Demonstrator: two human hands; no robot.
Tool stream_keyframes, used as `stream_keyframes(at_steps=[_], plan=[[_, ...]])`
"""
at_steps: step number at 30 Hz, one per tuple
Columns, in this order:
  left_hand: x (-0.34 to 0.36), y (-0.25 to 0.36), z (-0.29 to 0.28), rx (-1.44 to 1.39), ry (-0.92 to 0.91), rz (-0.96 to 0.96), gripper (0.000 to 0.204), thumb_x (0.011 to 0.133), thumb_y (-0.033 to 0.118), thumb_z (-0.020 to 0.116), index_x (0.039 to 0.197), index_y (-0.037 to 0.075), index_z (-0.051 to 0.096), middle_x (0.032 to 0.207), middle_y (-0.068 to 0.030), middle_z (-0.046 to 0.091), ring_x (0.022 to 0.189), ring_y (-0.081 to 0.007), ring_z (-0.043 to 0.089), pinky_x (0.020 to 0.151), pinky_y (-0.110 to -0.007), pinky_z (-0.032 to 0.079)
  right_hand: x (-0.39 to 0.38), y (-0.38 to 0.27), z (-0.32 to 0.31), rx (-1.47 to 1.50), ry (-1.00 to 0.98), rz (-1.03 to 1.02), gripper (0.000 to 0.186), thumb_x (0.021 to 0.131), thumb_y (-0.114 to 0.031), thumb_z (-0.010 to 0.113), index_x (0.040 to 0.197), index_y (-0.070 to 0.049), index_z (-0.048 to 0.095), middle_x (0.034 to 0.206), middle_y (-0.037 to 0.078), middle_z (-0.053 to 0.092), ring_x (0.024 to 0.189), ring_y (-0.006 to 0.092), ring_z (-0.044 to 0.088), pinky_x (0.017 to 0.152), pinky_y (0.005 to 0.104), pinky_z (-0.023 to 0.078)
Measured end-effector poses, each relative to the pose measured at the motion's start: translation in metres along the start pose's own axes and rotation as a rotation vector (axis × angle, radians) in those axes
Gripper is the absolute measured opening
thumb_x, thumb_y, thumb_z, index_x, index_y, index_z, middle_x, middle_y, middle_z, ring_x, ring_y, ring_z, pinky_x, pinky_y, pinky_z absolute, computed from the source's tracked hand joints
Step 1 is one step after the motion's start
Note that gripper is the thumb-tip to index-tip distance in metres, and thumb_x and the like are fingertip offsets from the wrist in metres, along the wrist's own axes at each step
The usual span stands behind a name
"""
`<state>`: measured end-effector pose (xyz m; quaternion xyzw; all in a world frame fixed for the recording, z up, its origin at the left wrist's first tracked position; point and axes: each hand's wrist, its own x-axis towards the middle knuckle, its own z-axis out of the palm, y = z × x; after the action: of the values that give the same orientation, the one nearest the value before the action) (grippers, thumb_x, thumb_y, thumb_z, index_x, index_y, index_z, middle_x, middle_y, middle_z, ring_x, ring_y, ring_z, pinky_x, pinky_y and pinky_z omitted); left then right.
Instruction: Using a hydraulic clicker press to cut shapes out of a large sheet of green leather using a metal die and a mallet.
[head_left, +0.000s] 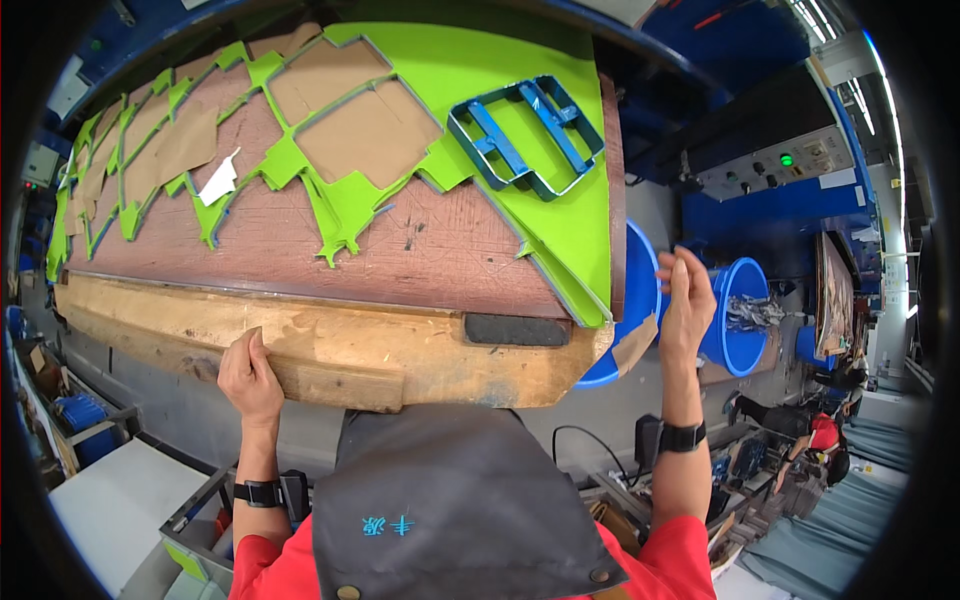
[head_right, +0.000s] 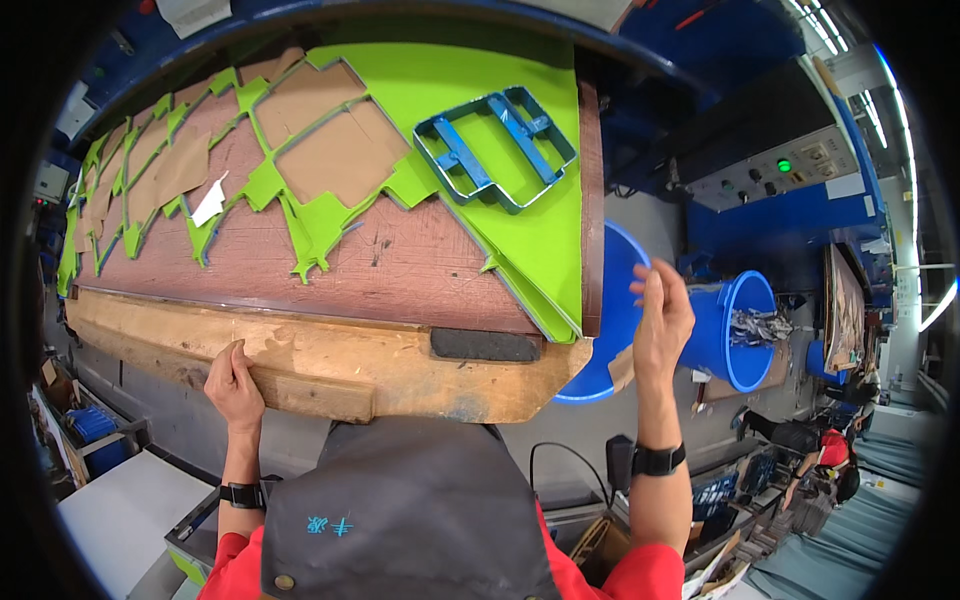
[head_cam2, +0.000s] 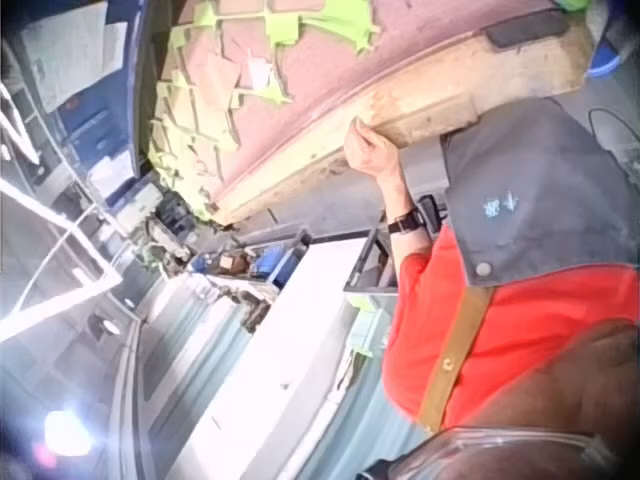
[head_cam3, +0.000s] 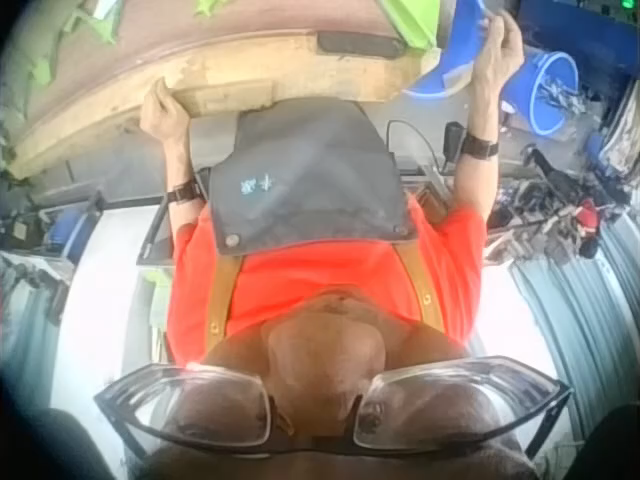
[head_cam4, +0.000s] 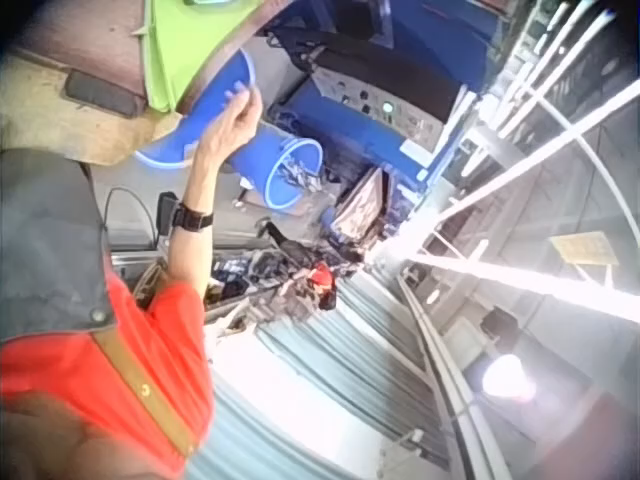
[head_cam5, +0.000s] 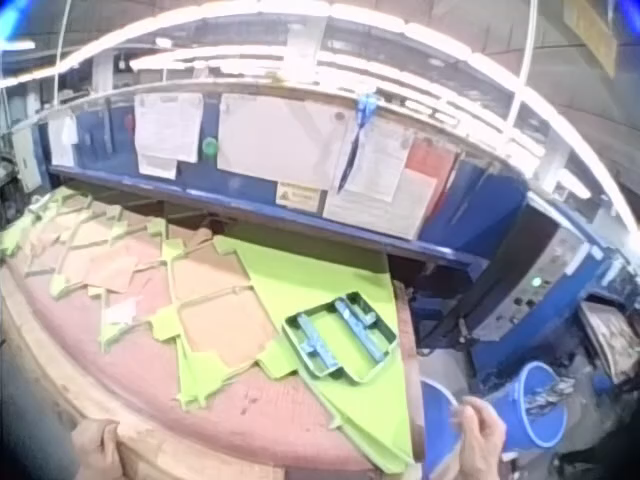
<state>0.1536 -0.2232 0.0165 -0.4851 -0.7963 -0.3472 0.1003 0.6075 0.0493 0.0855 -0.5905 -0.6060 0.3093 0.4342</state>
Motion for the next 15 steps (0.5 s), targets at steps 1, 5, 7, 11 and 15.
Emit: stream_keyframes(at_steps=[1,5,7,11,15], plan=[[-0.002,-0.003,0.0,-0.015,0.003,-0.006,0.014,0.099,0.007,0.059,0.101,0.0,0.07,0.076,-0.0119,0.063,0.065,-0.0298,0.059,0.062,-0.04,0.046,-0.014,-0.008,-0.002,0.012,0.01,-0.019,0.032,0.105,-0.019,0.058,0.127,0.004,0.063,0.109,0.012,0.073,0.091,0.0134,0.067,0.08,0.0257,0.052],[-0.004,-0.007,0.0,-0.048,0.031,-0.02,0.014,0.099,0.009,0.06,0.096,0.0,0.07,0.073,-0.0147,0.064,0.065,-0.0339,0.061,0.061,-0.042,0.047,-0.065,-0.047,0.022,0.182,-0.158,-0.011,0.024,0.106,-0.019,0.057,0.112,0.001,0.069,0.078,0.002,0.068,0.069,0.0064,0.06,0.064,0.0225,0.048],[-0.004,-0.011,0.0,-0.062,0.03,-0.035,0.014,0.098,0.011,0.062,0.093,0.0,0.07,0.077,-0.0188,0.065,0.069,-0.0382,0.063,0.061,-0.043,0.048,-0.093,-0.068,0.046,0.196,-0.351,-0.027,0.023,0.105,-0.019,0.057,0.112,-0.001,0.07,0.077,0.002,0.067,0.069,0.0072,0.061,0.064,0.0237,0.05],[-0.001,-0.009,0.005,-0.06,0.054,0.004,0.018,0.1,0.015,0.06,0.095,0.002,0.071,0.074,-0.0183,0.065,0.063,-0.0351,0.062,0.059,-0.042,0.047,-0.147,-0.095,0.113,0.054,-0.68,-0.298,0.022,0.101,-0.013,0.059,0.116,0.001,0.067,0.08,0.01,0.07,0.075,0.0205,0.068,0.072,0.0339,0.056],[0.002,-0.003,0.001,-0.127,0.074,0.008,0.019,0.1,0.016,0.061,0.091,0.002,0.07,0.072,-0.0198,0.062,0.061,-0.0376,0.059,0.058,-0.042,0.046,-0.213,-0.094,0.195,-0.087,-0.68,-0.719,0.021,0.093,-0.013,0.063,0.107,0.002,0.065,0.101,0.022,0.066,0.097,0.0374,0.065,0.089,0.0462,0.052]])
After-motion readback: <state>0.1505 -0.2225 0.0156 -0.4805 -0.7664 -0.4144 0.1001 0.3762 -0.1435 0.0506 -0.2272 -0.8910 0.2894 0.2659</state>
